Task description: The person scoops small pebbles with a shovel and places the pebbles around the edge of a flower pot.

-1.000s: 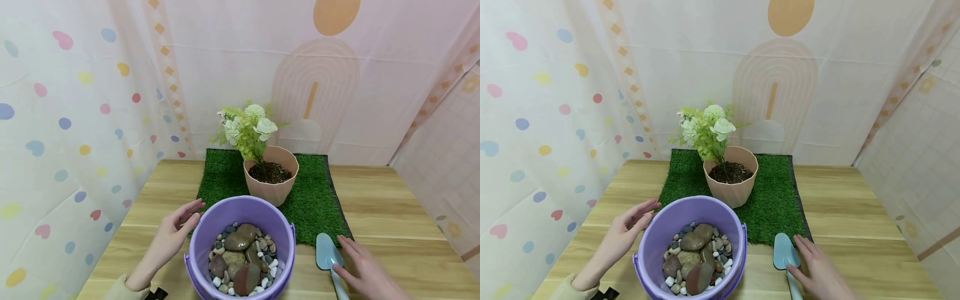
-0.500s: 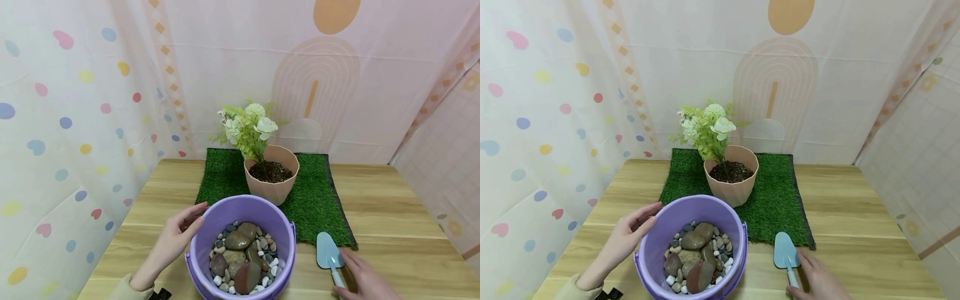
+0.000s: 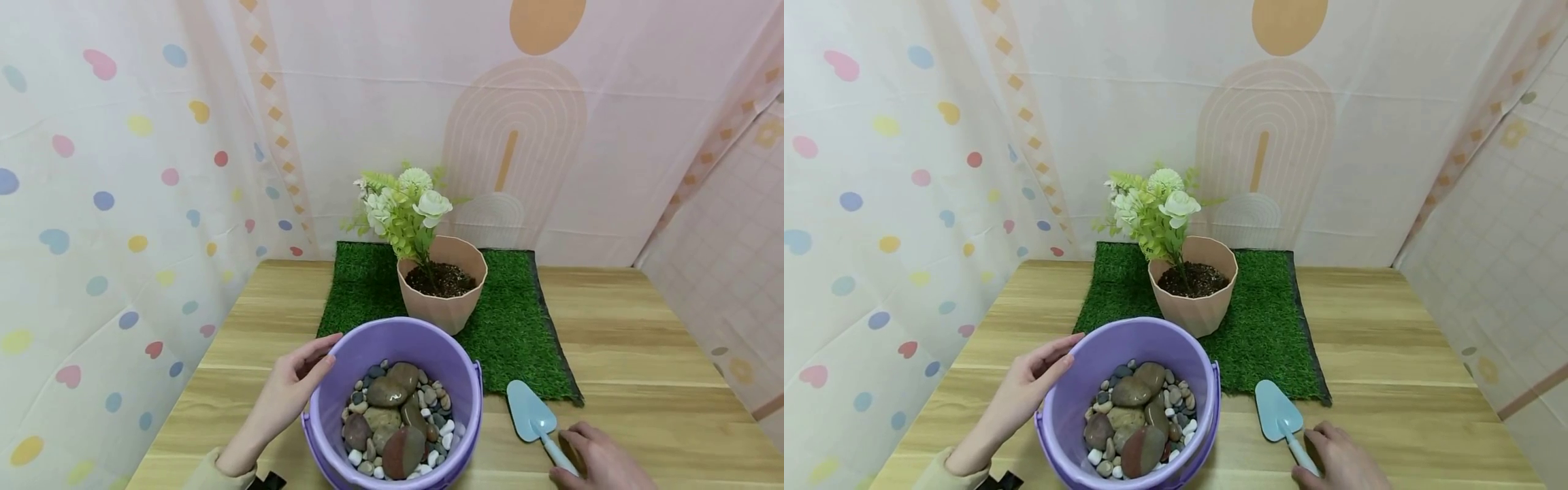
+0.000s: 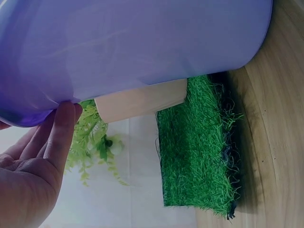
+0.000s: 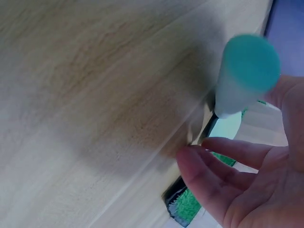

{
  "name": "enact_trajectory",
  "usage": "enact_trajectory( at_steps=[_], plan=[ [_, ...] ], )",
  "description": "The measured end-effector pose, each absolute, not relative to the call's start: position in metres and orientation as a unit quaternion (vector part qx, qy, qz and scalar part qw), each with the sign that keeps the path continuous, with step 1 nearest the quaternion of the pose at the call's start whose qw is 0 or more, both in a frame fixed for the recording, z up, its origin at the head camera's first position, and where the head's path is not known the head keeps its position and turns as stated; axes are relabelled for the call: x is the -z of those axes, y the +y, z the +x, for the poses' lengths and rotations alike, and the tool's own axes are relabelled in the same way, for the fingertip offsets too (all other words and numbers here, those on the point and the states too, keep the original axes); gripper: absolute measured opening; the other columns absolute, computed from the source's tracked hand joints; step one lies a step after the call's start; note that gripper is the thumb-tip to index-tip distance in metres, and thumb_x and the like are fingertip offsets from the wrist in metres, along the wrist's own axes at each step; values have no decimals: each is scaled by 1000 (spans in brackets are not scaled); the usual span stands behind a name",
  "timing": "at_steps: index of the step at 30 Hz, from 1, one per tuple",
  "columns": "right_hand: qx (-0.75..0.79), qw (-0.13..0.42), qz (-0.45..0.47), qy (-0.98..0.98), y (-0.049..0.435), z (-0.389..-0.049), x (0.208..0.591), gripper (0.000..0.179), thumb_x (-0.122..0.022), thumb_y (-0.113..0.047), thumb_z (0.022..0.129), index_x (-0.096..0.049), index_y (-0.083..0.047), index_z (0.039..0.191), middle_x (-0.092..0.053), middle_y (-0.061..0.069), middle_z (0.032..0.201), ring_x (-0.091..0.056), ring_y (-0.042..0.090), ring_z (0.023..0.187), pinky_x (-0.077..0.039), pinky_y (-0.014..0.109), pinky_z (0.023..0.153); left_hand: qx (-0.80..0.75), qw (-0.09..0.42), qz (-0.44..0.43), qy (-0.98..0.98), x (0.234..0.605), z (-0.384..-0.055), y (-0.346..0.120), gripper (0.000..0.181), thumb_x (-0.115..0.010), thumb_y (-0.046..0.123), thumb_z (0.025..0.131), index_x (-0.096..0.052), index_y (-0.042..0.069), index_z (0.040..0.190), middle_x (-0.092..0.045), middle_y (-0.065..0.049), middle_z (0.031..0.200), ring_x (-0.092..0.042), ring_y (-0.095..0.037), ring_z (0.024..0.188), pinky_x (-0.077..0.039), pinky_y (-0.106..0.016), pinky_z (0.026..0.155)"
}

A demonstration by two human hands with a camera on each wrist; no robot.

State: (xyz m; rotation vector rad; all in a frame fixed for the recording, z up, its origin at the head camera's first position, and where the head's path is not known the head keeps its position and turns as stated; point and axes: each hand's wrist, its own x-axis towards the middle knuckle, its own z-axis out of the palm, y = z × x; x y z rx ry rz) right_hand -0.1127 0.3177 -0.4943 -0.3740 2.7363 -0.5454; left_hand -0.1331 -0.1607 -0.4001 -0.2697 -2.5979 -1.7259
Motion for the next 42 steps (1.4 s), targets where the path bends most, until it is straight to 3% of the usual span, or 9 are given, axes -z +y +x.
enact_trajectory(
  at_steps=[4,10,14,22,27,33,34,42],
  plan=[
    [218,157,-134,954,319,-111,494,26,-82,-31,90,-79,-9,101,-60,-6,89,-40,-3,66,-36,19,56,555,-2,-77,-828,399,-132,-161,41,-58,17,108,-59,-1,145,-71,-26,135,-73,2,102,-64,-21,86],
    [207,168,-87,960,315,-110,494,10,-81,-20,90,-76,-12,94,-60,-7,79,-42,2,63,-38,21,57,567,-7,-79,-820,401,-131,-160,42,-57,17,109,-58,-1,146,-70,-27,135,-74,0,103,-65,-21,87],
    [212,169,-43,962,314,-110,492,12,-80,-16,90,-72,-12,98,-60,-6,75,-43,7,59,-37,22,55,576,-12,-82,-813,402,-130,-159,42,-56,18,110,-57,-2,147,-69,-28,136,-74,0,104,-64,-20,89],
    [252,147,-62,954,329,-114,473,21,-75,-23,96,-73,-11,113,-56,-6,71,-40,4,57,-36,21,53,582,-12,-81,-809,403,-130,-158,43,-54,18,111,-56,-3,148,-69,-30,135,-74,1,104,-64,-20,88],
    [263,63,-106,957,336,-115,455,15,-76,-16,94,-76,-10,108,-52,-12,68,-35,-2,56,-34,19,51,583,-16,-80,-808,403,-131,-158,43,-54,19,111,-55,-2,148,-68,-30,136,-74,2,105,-64,-20,88],
    [258,28,-109,960,340,-127,423,17,-76,-14,95,-77,-9,112,-66,-10,78,-38,-3,60,-34,20,54,584,-19,-77,-808,403,-132,-158,44,-54,20,111,-55,-1,149,-68,-30,137,-73,2,105,-64,-20,88],
    [261,43,-104,959,341,-130,415,20,-74,-16,97,-77,-8,116,-67,-9,79,-39,-2,59,-35,20,53,585,-19,-77,-807,403,-132,-158,44,-54,20,111,-55,-1,149,-68,-30,137,-73,2,105,-64,-20,88],
    [283,23,-143,948,332,-144,372,26,-70,-20,102,-74,-13,126,-54,-12,72,-35,-1,55,-34,21,47,589,-21,-66,-805,403,-130,-159,44,-54,21,111,-55,-1,150,-66,-30,140,-73,3,105,-64,-19,88]
  ],
)
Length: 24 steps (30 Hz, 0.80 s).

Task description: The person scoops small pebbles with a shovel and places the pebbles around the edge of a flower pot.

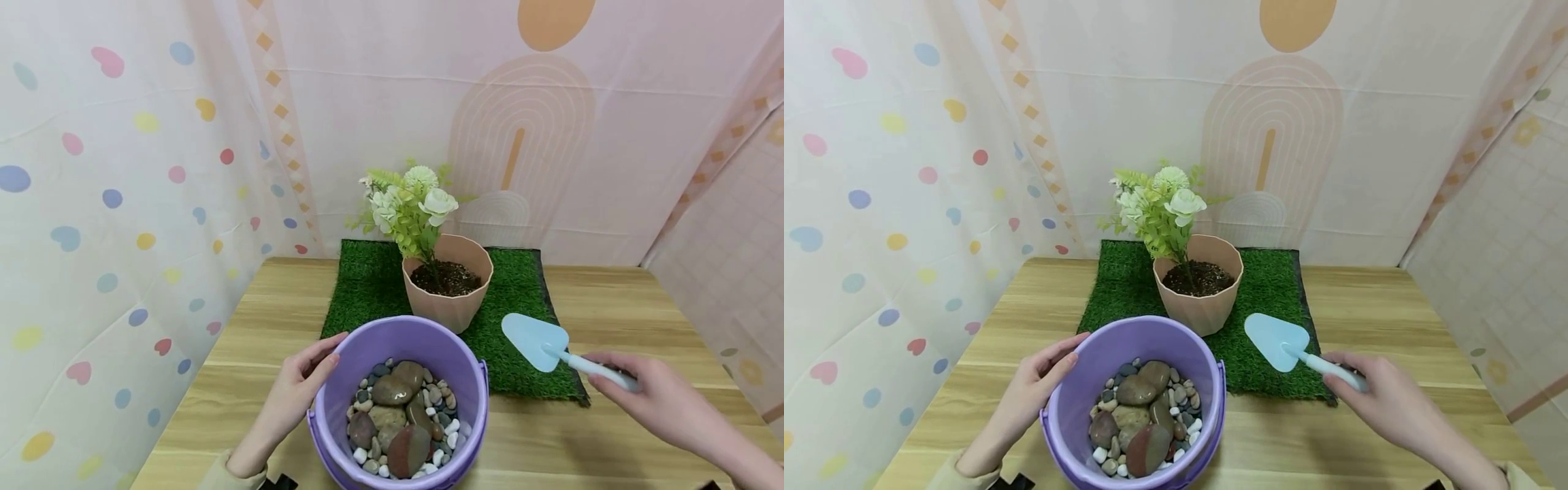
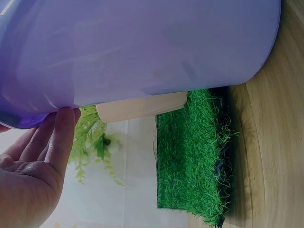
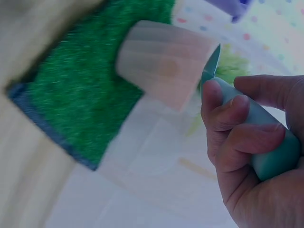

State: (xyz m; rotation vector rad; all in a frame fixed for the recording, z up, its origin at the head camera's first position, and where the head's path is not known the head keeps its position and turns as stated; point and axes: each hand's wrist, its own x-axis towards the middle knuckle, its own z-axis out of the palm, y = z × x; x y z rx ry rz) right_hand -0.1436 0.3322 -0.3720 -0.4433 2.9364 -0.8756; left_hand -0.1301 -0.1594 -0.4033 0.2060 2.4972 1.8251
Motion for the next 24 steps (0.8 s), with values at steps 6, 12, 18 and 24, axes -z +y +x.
enact_trajectory(
  at_steps=[6,12,18,24],
  plan=[
    [273,-14,-177,946,314,-146,346,23,-74,-21,99,-75,-18,123,-56,-15,70,-32,-2,50,-33,20,44,-590,25,63,805,402,-131,-159,45,-54,22,111,-55,0,150,-65,-29,142,-73,3,105,-64,-20,88],
    [264,4,-232,936,284,-152,322,23,-74,-24,99,-75,-20,122,-50,-16,64,-35,-3,49,-37,20,45,-589,25,58,806,401,-130,-159,45,-54,23,111,-55,1,150,-65,-28,143,-73,2,106,-64,-19,88],
    [255,22,-279,925,253,-158,304,20,-74,-27,99,-76,-21,118,-47,-18,63,-36,-5,50,-39,19,47,-588,23,57,806,402,-129,-159,45,-54,23,111,-56,1,150,-65,-27,143,-73,2,106,-64,-19,88],
    [211,35,-337,917,229,-169,290,14,-75,-25,98,-79,-22,111,-64,-18,74,-40,-5,55,-38,17,52,-588,20,61,806,402,-129,-159,44,-54,22,111,-56,0,149,-65,-27,144,-72,4,107,-63,-18,89]
  ],
)
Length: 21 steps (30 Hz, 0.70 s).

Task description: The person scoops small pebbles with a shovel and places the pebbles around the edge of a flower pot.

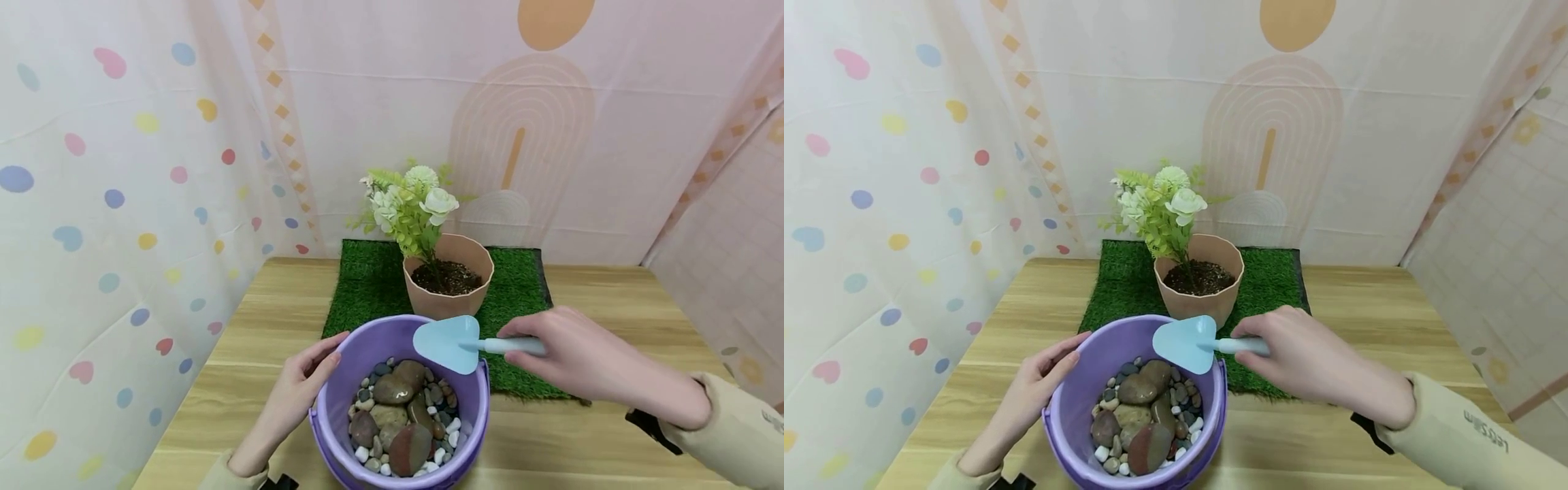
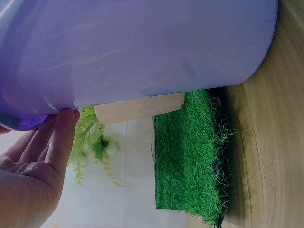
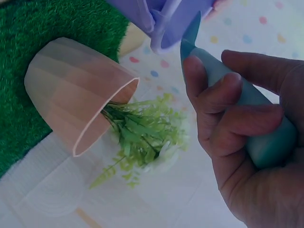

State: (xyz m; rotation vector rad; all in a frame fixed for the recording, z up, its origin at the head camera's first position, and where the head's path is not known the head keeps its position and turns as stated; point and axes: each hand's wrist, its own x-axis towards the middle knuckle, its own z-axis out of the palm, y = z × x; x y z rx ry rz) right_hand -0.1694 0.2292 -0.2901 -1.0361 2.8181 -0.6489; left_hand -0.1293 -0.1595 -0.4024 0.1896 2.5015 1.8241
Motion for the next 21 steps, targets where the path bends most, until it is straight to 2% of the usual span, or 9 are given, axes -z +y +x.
enact_trajectory(
  at_steps=[3,6,9,13,16,19,21],
  plan=[
    [183,41,-372,909,218,-177,284,10,-76,-22,97,-80,-19,106,-71,-16,81,-42,-5,59,-38,17,53,-590,21,62,805,403,-130,-159,45,-54,22,111,-56,0,149,-64,-28,144,-72,4,107,-63,-19,89],
    [165,52,-394,902,207,-182,277,5,-77,-19,96,-80,-21,92,-65,-16,73,-40,-3,58,-36,16,52,-588,20,65,806,403,-131,-159,45,-54,22,111,-55,0,150,-64,-28,144,-72,4,107,-64,-19,89],
    [150,59,-413,897,195,-186,269,16,-78,-16,93,-75,-22,79,-55,-15,63,-38,-1,56,-35,15,51,-587,17,68,806,404,-131,-160,44,-54,22,111,-56,0,149,-64,-28,144,-72,4,107,-64,-20,88],
    [121,63,-425,895,184,-188,257,25,-80,-15,91,-69,-22,70,-53,-15,61,-40,-1,55,-36,15,51,-583,14,67,810,404,-130,-159,43,-55,21,111,-57,0,148,-65,-27,143,-72,3,107,-64,-19,88],
    [86,57,-430,897,177,-189,249,36,-82,-15,88,-58,-24,62,-44,-15,59,-37,2,55,-31,17,50,-578,20,66,813,402,-130,-158,43,-55,22,110,-57,1,149,-66,-26,143,-72,2,109,-63,-18,90],
    [52,55,-435,897,171,-190,242,42,-83,-15,86,-51,-24,60,-38,-14,59,-36,5,55,-28,19,51,-571,29,68,818,398,-131,-159,44,-55,22,110,-57,1,149,-67,-25,143,-72,-1,112,-62,-17,91],
    [33,62,-440,895,167,-191,240,40,-84,-17,86,-54,-24,61,-42,-13,60,-39,5,56,-31,20,51,-565,35,74,821,395,-131,-162,45,-55,22,110,-55,0,150,-66,-25,142,-72,-2,113,-61,-16,92]
  ],
)
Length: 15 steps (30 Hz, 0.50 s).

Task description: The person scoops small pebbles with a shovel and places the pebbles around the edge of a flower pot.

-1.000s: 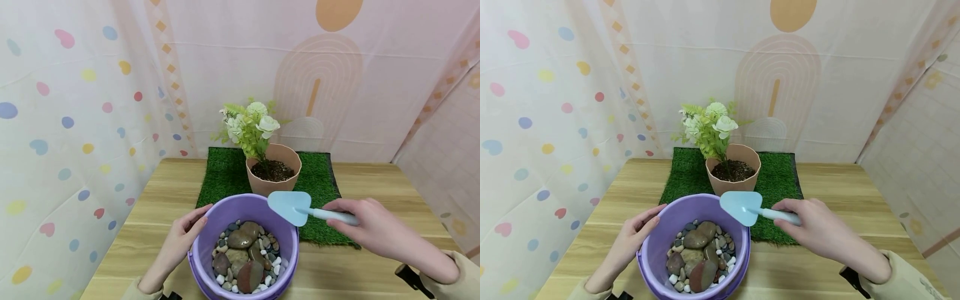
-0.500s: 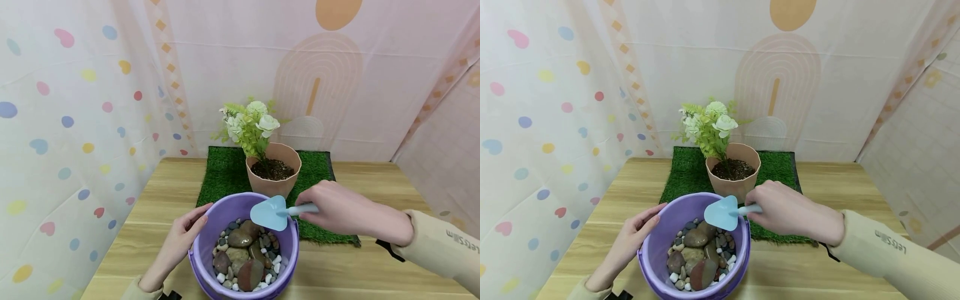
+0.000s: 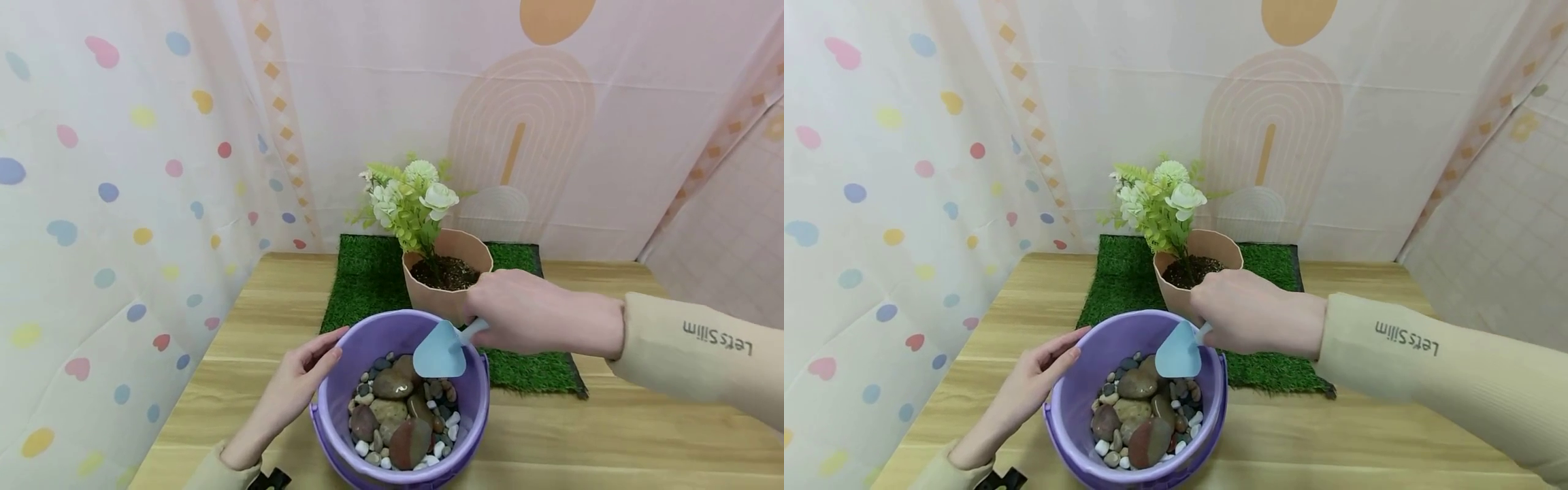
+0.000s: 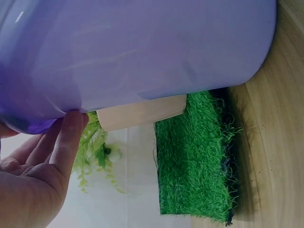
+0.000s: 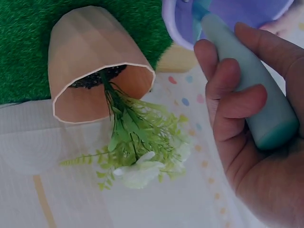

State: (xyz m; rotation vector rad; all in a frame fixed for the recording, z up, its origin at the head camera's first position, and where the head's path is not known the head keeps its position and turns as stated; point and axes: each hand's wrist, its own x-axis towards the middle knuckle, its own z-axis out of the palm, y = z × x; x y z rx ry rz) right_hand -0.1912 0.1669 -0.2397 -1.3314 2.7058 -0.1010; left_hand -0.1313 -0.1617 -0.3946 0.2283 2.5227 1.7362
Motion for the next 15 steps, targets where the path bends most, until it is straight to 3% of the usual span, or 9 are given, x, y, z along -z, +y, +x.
enact_trajectory(
  at_steps=[8,15],
  plan=[
    [8,125,-472,872,155,-198,243,27,-80,-14,91,-64,-19,70,-58,-9,66,-48,7,61,-41,21,56,-565,78,80,817,384,-132,-172,49,-57,24,110,-53,-1,152,-62,-25,148,-68,9,112,-58,-14,96],
    [12,112,-477,872,153,-199,246,25,-85,-18,88,-68,-20,69,-61,-10,66,-50,5,61,-44,22,56,-564,108,80,815,374,-132,-176,52,-60,23,108,-52,-4,151,-63,-30,144,-72,3,106,-63,-18,91]
  ],
)
